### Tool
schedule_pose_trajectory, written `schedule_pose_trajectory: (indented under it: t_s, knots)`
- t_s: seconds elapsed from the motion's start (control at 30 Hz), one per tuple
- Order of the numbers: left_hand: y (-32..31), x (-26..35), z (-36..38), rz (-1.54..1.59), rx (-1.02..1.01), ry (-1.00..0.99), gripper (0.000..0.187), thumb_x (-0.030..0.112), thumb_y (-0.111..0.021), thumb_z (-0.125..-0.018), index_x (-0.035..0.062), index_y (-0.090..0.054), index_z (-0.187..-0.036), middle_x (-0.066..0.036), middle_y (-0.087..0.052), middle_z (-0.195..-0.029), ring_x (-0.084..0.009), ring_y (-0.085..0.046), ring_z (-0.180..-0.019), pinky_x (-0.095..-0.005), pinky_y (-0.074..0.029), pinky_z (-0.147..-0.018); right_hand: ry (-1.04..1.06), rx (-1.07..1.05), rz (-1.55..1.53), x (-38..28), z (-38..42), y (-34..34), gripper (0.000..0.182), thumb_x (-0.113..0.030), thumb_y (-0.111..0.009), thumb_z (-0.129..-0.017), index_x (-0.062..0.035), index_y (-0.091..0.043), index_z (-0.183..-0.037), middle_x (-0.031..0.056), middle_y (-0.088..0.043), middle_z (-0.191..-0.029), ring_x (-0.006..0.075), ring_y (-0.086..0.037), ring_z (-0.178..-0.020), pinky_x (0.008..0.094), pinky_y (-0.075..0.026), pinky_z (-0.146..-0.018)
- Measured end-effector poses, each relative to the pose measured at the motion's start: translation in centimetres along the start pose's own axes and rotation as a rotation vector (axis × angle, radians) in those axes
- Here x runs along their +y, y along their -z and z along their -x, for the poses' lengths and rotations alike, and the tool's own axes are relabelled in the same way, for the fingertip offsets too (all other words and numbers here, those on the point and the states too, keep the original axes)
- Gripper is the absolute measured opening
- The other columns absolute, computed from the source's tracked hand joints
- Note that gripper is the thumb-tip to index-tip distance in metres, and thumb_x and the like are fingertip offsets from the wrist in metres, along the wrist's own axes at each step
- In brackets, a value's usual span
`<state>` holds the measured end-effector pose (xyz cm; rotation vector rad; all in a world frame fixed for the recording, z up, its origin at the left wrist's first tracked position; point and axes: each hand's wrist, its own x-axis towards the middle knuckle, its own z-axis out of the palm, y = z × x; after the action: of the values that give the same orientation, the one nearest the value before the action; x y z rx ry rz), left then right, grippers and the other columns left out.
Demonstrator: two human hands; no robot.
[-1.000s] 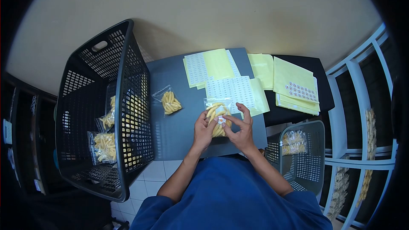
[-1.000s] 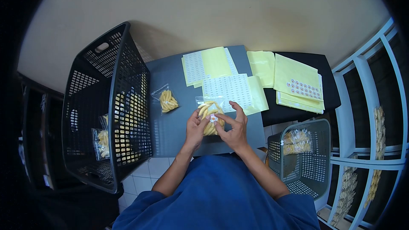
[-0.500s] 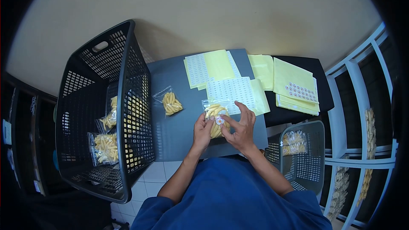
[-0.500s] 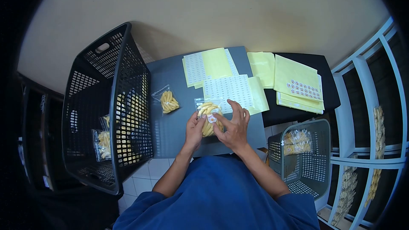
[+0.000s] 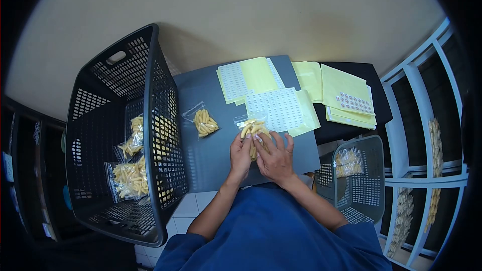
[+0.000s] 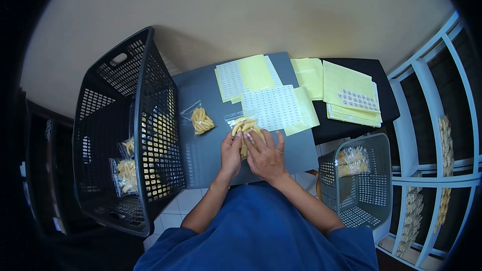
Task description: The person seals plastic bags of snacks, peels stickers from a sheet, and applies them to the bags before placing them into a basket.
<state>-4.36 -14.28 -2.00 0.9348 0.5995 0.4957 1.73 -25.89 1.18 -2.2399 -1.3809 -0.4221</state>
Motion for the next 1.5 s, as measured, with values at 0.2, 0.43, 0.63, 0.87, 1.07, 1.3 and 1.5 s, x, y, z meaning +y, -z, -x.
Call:
schedule_pose_trajectory:
  t_s: [0.2,0.43,0.63,0.87,1.07,1.3,1.5]
  knots:
    - [0.5,0.2,0.3,0.157,-0.003,0.080,0.032,0.019,-0.047,-0.110,-0.0017,-0.058,-0.132,-0.008,-0.069,-0.114,-0.0102,-0.065,-0.099,-0.0253,-0.053,-0.085,-0.015,-0.035,-0.019,-0.2,1.8,-0.1,0.041,-0.020,-0.067,-0.083,-0.0111,-0.071,-0.124,0.0018,-0.063,-0.138,0.0281,-0.051,-0.132,0.0528,-0.018,-0.116]
    - [-1.3,-2.7,1.2,-0.139,-0.156,0.127,0.031,0.018,-0.048,-0.110,-0.0016,-0.059,-0.132,-0.007,-0.069,-0.112,-0.0094,-0.065,-0.096,-0.0252,-0.053,-0.082,-0.243,-0.074,-0.049,0.8,4.0,1.0,0.046,-0.023,-0.069,-0.082,-0.0090,-0.068,-0.126,0.0066,-0.063,-0.124,0.0266,-0.055,-0.118,0.0535,-0.022,-0.111]
    - [-8.0,-6.6,0.9,-0.039,-0.216,0.243,0.031,0.021,-0.048,-0.110,-0.0010,-0.059,-0.129,-0.008,-0.069,-0.113,-0.0108,-0.066,-0.095,-0.0258,-0.054,-0.082,-0.283,-0.017,-0.014,6.8,7.3,4.4,0.043,-0.023,-0.067,-0.084,-0.0086,-0.069,-0.125,0.0088,-0.062,-0.128,0.0275,-0.055,-0.122,0.0533,-0.026,-0.109]
    - [-17.3,-13.2,0.9,-0.169,-0.383,0.300,0.028,0.020,-0.051,-0.109,-0.0010,-0.060,-0.125,-0.009,-0.070,-0.113,-0.0119,-0.067,-0.097,-0.0286,-0.056,-0.085,-0.534,0.268,-0.359,16.8,14.7,10.3,0.026,-0.005,-0.072,-0.078,-0.0051,-0.064,-0.103,0.0182,-0.060,-0.132,0.0335,-0.055,-0.127,0.0458,-0.039,-0.105]
    - [-25.4,-18.5,2.2,-0.687,-0.807,0.110,0.033,0.015,-0.063,-0.102,0.0001,-0.061,-0.131,-0.009,-0.070,-0.116,-0.0169,-0.065,-0.108,-0.0309,-0.052,-0.093,-1.240,0.351,-1.137,24.5,25.0,10.1,0.040,-0.009,-0.074,-0.093,0.0019,-0.059,-0.128,0.0097,-0.068,-0.119,0.0170,-0.068,-0.103,0.0309,-0.055,-0.091]
    - [-28.8,-17.9,-0.1,-0.715,-0.899,0.000,0.029,0.011,-0.063,-0.100,0.0038,-0.064,-0.128,-0.013,-0.060,-0.134,-0.0224,-0.060,-0.120,-0.0335,-0.052,-0.093,-1.661,0.664,-0.941,34.5,44.2,3.3,0.032,-0.004,-0.073,-0.093,0.0031,-0.063,-0.122,0.0107,-0.072,-0.114,0.0166,-0.069,-0.102,0.0301,-0.054,-0.091]
    - [-27.0,-17.6,-0.8,-1.121,-0.947,0.138,0.031,0.008,-0.065,-0.095,0.0061,-0.066,-0.126,-0.017,-0.054,-0.143,-0.0331,-0.052,-0.133,-0.0416,-0.044,-0.108,-2.004,0.227,-0.801,35.2,49.2,-7.7,0.066,-0.014,-0.083,-0.086,0.0030,-0.049,-0.140,0.0192,-0.064,-0.129,0.0266,-0.065,-0.114,0.0362,-0.052,-0.096]
